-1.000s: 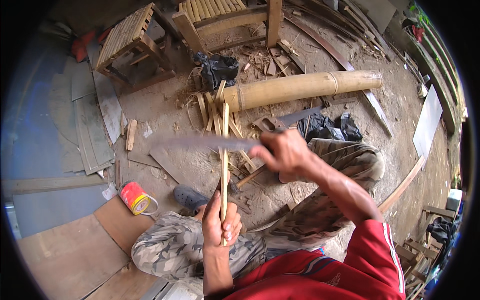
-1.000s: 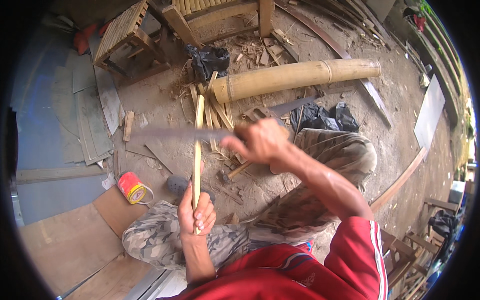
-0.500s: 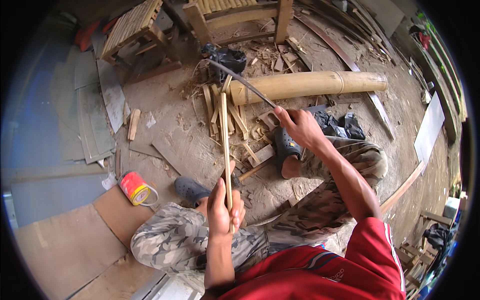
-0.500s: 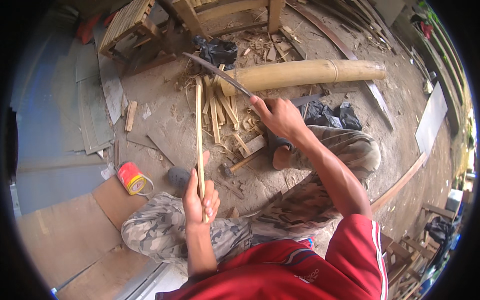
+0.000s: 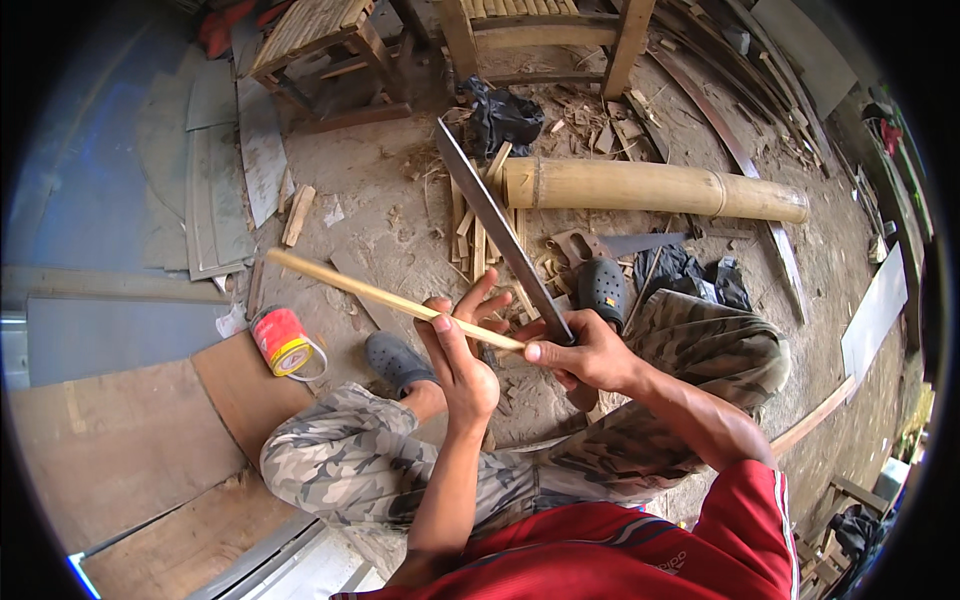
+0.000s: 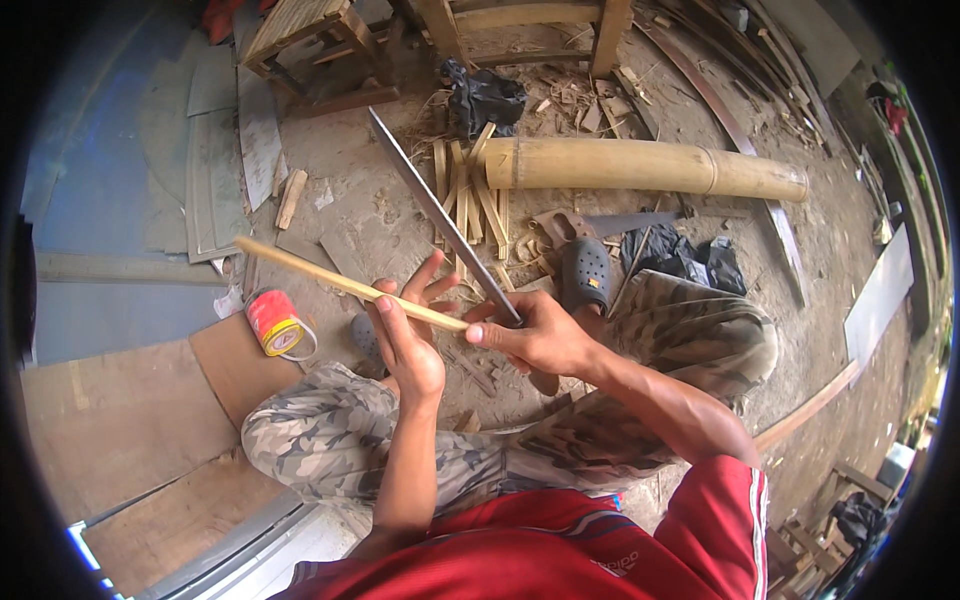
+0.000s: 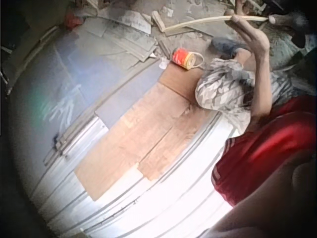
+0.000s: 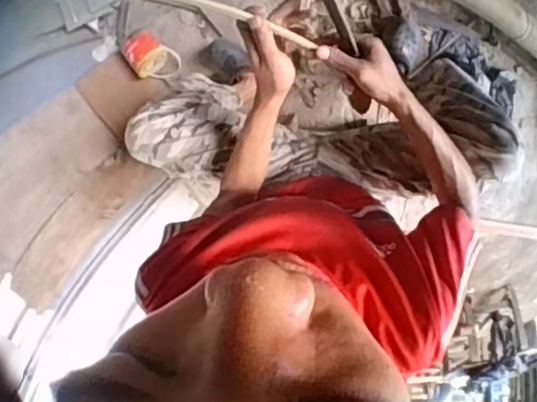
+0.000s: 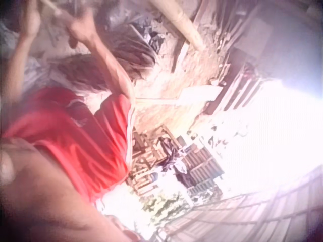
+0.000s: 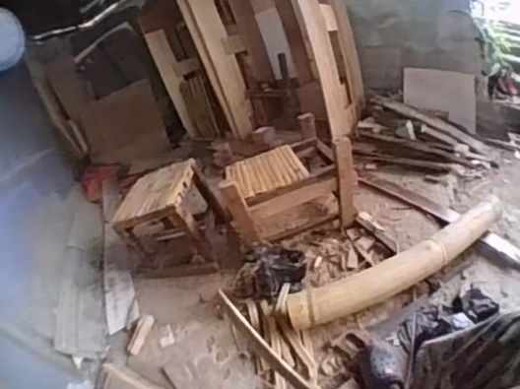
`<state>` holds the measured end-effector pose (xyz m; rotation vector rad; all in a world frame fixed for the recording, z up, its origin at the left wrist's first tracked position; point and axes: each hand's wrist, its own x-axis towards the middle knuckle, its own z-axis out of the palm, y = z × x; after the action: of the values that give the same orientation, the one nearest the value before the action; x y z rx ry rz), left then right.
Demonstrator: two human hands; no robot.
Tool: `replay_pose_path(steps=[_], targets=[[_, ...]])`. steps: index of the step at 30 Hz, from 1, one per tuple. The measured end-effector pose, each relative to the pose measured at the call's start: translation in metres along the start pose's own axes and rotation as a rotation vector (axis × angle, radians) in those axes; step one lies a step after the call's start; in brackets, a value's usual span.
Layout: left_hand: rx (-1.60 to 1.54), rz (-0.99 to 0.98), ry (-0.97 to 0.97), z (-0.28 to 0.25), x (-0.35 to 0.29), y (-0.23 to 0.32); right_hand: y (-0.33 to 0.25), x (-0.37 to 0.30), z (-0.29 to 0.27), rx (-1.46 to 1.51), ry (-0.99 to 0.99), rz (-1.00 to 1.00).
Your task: The person sits on the floor and uses a machete to shave and shape a thin bamboo stick. They repeatedly scrape the surface to smooth and thin the piece, then place it on a nearby bamboo stool.
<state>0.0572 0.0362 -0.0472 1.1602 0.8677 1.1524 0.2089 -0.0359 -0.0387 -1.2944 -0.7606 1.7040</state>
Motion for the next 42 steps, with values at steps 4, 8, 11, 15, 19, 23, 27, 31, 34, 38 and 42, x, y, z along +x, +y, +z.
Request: replay_pose_path(steps=[4,8,11,15,19,23,27,31,34,38,42], targets=[[-0.05,0.022,-0.09,0.0,-0.002,-0.007,0.002,0.002,-0.002,0.149,-0.001,-0.046],[-0.065,-0.029,-0.155,-0.006,-0.005,-0.003,-0.009,0.003,-0.009,0.245,0.101,-0.053],[-0.332,-0.105,-0.211,-0.033,-0.005,0.011,-0.006,0.004,-0.026,0.317,0.157,-0.098],[-0.868,-0.368,-0.305,-0.084,-0.002,0.043,-0.016,0.002,-0.041,0.389,0.26,-0.147],[-1.126,-0.727,-0.54,-0.111,0.002,0.051,-0.025,0.001,-0.05,0.397,0.372,-0.191],[-0.689,-0.85,-0.675,-0.108,-0.007,0.044,-0.027,0.001,-0.057,0.402,0.402,-0.225],[-0.347,-0.863,-0.703,-0.072,-0.014,0.051,-0.028,0.002,-0.056,0.305,0.468,-0.283],[-0.155,-0.752,-0.508,-0.054,-0.022,0.053,-0.029,0.002,-0.051,0.002,0.578,-0.272],[-0.094,-0.643,-0.378,-0.04,-0.022,0.047,-0.007,0.002,-0.04,-0.406,0.523,-0.377],[-0.011,-0.56,-0.262,-0.029,-0.025,0.038,0.012,-0.002,-0.021,-0.997,0.325,-0.529],[0.002,-0.539,-0.143,-0.023,-0.034,0.036,0.016,-0.004,-0.004,-1.128,0.262,-0.73]])
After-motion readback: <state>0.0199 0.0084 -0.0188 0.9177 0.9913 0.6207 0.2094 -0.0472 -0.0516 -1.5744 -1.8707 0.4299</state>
